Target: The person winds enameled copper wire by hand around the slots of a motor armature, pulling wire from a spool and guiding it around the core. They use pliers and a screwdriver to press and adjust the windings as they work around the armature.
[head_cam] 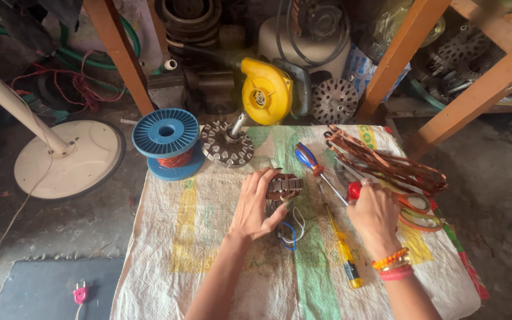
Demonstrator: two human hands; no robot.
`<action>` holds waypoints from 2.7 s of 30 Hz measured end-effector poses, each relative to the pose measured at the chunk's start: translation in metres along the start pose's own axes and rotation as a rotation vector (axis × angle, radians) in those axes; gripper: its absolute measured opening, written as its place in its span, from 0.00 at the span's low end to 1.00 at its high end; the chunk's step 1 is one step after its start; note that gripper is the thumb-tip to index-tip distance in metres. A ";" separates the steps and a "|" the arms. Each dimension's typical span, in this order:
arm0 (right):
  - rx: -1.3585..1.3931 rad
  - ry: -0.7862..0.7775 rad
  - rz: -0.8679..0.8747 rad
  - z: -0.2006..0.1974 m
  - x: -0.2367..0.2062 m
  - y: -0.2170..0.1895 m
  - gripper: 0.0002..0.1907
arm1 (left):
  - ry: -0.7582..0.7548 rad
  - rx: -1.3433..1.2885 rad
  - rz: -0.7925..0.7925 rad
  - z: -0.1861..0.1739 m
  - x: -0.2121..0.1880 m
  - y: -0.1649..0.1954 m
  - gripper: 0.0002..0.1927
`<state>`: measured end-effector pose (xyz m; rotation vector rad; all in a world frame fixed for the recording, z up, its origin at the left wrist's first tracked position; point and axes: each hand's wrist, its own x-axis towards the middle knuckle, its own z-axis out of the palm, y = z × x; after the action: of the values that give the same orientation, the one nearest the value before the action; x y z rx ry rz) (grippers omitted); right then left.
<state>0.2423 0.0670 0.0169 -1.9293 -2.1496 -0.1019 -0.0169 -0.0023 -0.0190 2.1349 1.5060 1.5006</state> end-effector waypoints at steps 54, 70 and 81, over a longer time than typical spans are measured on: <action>0.151 -0.090 -0.144 0.029 -0.054 -0.032 0.37 | 0.048 0.101 -0.105 0.011 0.007 -0.001 0.45; 1.045 0.089 -0.318 0.032 0.000 -0.082 0.28 | 0.087 -0.010 -0.229 0.011 0.011 0.003 0.41; 1.039 0.243 -0.318 0.049 -0.019 -0.081 0.27 | 0.075 -0.236 -0.249 0.008 0.012 0.007 0.35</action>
<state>0.1573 0.0491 -0.0255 -0.9268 -1.7538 0.5742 -0.0060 0.0066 -0.0111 1.7107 1.4697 1.5928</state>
